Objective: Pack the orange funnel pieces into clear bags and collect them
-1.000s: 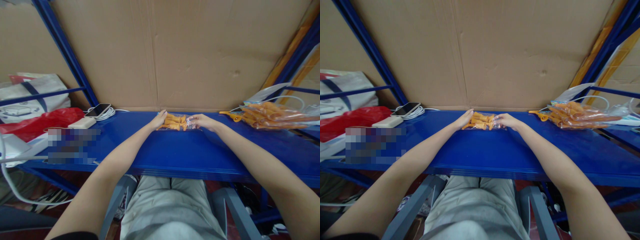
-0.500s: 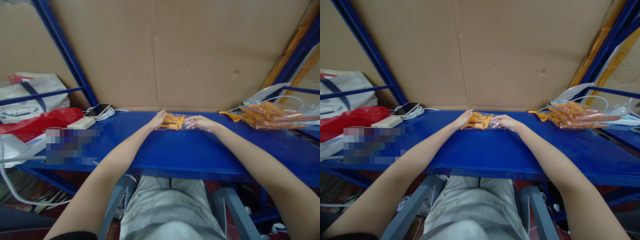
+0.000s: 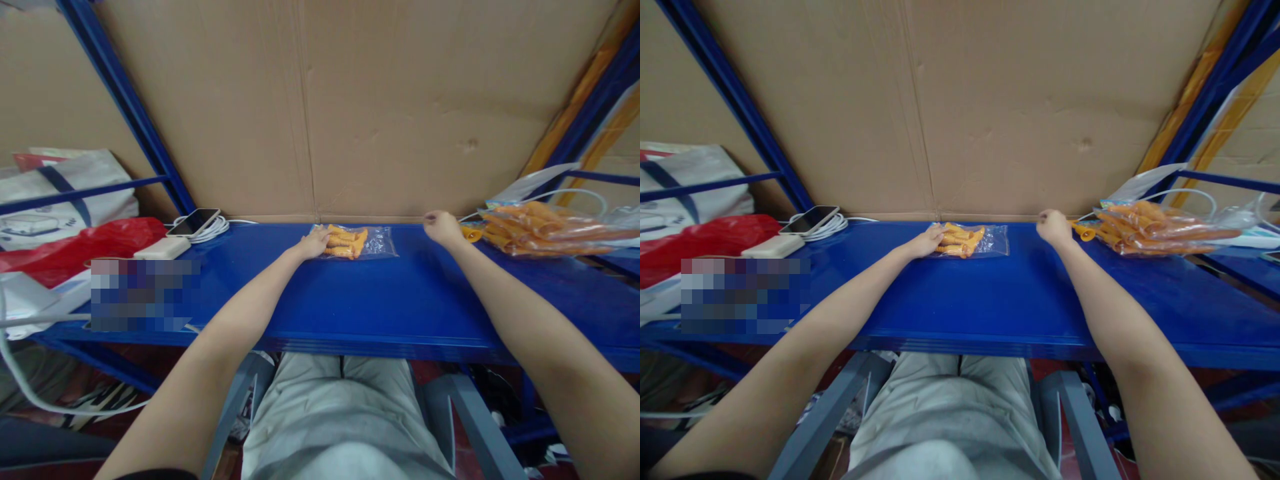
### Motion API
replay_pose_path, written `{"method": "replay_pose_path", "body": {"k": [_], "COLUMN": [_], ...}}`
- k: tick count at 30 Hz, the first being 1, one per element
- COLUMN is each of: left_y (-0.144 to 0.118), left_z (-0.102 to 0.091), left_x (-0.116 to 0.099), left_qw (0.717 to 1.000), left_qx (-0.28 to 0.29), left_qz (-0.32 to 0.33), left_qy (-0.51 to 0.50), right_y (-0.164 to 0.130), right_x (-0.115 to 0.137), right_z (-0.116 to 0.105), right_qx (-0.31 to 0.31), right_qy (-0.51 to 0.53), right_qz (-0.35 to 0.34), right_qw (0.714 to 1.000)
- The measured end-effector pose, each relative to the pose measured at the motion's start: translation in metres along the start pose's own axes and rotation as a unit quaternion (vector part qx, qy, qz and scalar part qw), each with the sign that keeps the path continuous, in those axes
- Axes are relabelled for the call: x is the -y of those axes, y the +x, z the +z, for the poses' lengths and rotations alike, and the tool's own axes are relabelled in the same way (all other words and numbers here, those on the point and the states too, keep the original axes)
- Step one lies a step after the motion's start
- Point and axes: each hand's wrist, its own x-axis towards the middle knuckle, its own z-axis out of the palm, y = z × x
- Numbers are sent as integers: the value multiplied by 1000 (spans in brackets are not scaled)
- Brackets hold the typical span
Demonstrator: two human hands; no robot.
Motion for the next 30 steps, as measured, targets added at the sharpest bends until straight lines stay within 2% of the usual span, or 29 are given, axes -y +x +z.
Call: {"method": "replay_pose_path", "body": {"k": [3,6,8,12,16,18,21,24,27,29,30], "left_y": [1,0,-1,-4,-7,-7,-6,-5,-4,-3,-2], "left_z": [-1,-3,-3,-5,-8,-9,-8,-6,-4,-3,-2], "left_x": [5,8,9,4,-1,0,3,6,8,9,10], "left_qw": [998,998,997,996,995,996,997,998,998,998,999], "left_qx": [25,14,7,11,19,22,18,13,6,0,-2], "left_qz": [-52,-67,-69,-85,-90,-85,-68,-57,-55,-48,-44], "left_qy": [-2,-9,-14,-24,-27,-25,-27,-33,-36,-34,-31], "right_y": [2,-1,-1,5,12,13,8,-2,-10,-11,-11], "right_x": [-31,-48,-52,-49,-38,-30,-13,4,15,19,19], "right_z": [-10,-15,-16,-11,0,4,6,5,4,3,3], "right_qx": [-33,13,40,57,69,80,123,190,248,266,261], "right_qy": [-124,-170,-185,-185,-168,-145,-57,69,181,210,198], "right_qz": [66,138,154,107,-24,-83,-115,-77,-27,-21,-21], "right_qw": [990,976,970,975,983,983,984,976,951,941,945]}}
